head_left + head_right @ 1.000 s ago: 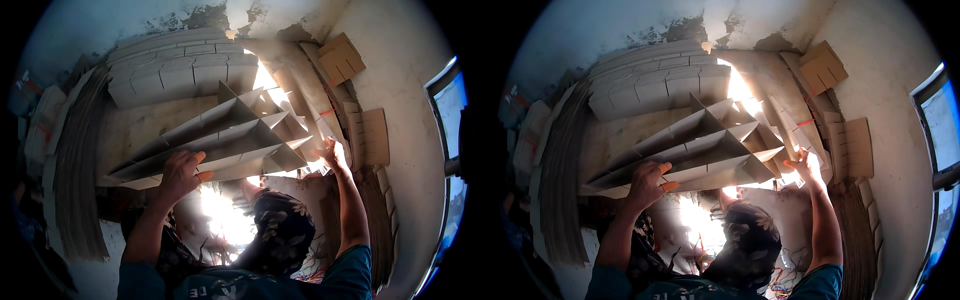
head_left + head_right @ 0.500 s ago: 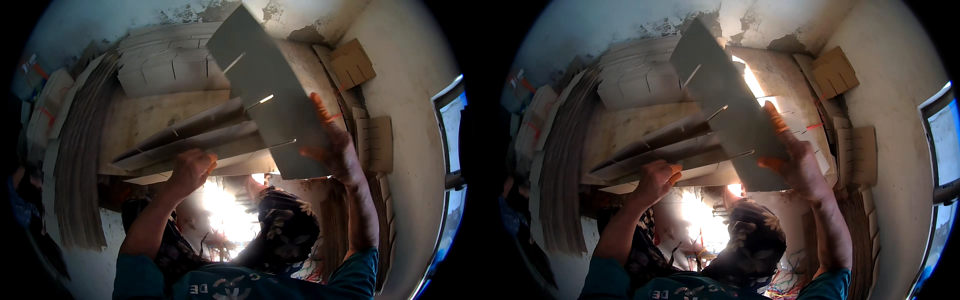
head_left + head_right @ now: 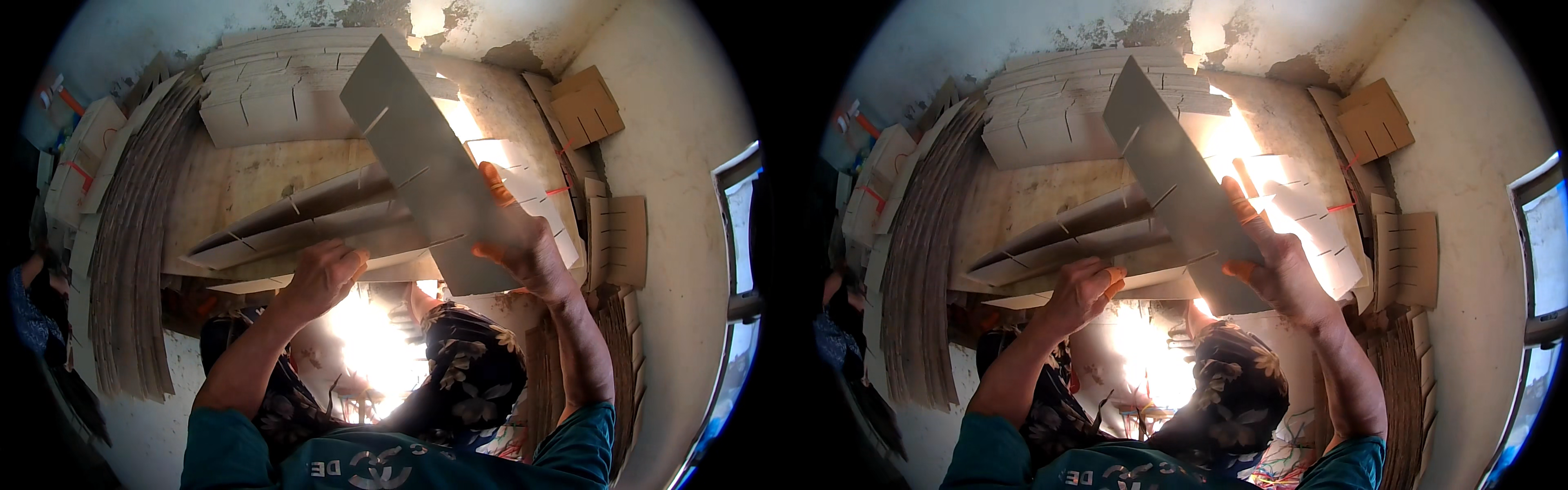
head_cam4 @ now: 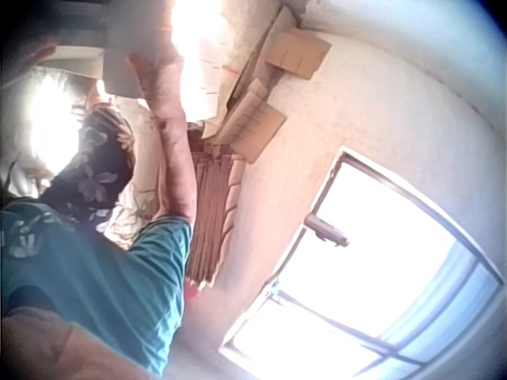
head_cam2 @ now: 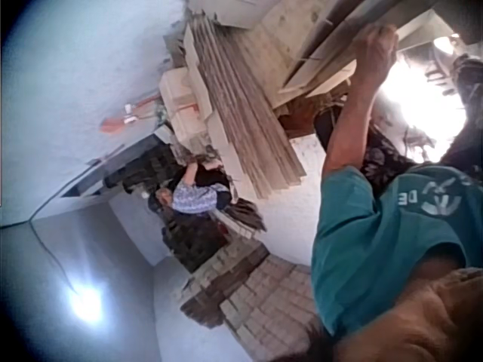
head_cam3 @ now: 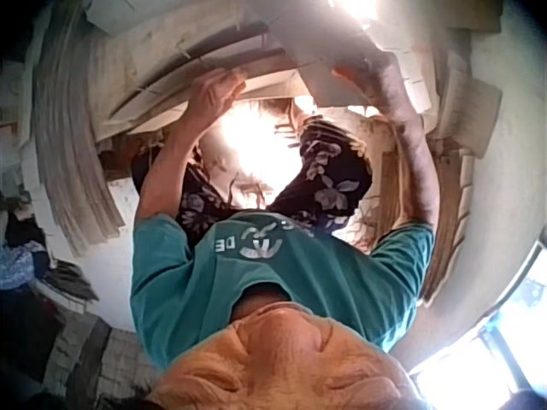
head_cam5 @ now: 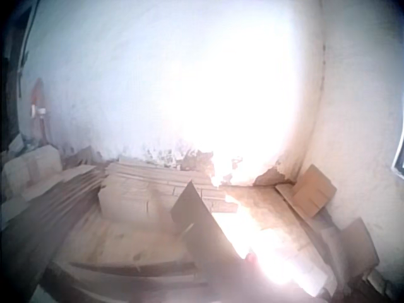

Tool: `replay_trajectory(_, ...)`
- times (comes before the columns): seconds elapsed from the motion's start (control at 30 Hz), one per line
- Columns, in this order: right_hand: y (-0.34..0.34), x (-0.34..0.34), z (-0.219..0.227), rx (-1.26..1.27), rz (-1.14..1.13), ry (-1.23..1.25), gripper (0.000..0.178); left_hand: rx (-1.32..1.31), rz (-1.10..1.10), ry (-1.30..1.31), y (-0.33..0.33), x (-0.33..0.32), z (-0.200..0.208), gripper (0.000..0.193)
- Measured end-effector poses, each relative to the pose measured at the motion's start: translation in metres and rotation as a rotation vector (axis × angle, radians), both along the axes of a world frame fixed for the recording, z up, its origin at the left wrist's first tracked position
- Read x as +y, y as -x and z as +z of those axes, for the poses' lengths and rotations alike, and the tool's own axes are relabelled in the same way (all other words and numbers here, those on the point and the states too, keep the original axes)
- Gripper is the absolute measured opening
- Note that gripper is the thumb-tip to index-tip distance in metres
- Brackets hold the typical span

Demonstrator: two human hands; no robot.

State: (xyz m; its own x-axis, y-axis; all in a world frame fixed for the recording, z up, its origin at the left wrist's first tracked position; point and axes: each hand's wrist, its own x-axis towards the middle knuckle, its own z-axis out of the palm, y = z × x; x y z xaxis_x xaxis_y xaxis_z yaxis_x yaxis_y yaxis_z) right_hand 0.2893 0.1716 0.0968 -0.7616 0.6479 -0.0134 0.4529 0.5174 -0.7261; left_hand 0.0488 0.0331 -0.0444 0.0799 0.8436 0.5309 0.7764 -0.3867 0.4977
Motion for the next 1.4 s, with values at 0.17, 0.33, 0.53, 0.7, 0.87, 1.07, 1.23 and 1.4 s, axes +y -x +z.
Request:
replay_trajectory(0.17,0.000,0.003,-0.025,-0.078,-0.021,0.004,0.099,-0.009,-0.001,-0.005,-0.001,0.001,0.000,0.022)
replay_trajectory(0.33,-0.002,0.012,-0.027,-0.022,-0.044,0.258,0.100,0.004,0.029,0.013,-0.002,0.000,0.001,0.015)
replay_trajectory(0.53,-0.006,0.008,-0.031,-0.108,-0.030,0.087,0.094,-0.034,0.106,-0.103,0.014,0.009,0.014,0.031)
replay_trajectory(0.7,0.000,0.006,-0.025,-0.248,0.045,-0.006,0.089,0.174,0.466,-0.083,0.067,0.029,0.019,0.035)
replay_trajectory(0.87,0.014,0.006,-0.011,-0.261,0.156,0.013,0.094,0.238,0.613,0.275,0.079,0.038,0.013,0.013)
replay_trajectory(1.07,0.014,0.012,-0.034,-0.275,0.302,-0.098,0.099,0.224,0.557,0.302,0.085,0.043,0.004,0.013)
replay_trajectory(1.23,0.018,0.022,-0.047,-0.301,0.328,-0.031,0.101,0.248,0.566,0.263,0.084,0.044,0.004,0.011)
replay_trajectory(1.4,0.019,0.025,-0.053,-0.286,0.357,-0.053,0.102,0.215,0.576,0.242,0.076,0.047,0.012,0.013)
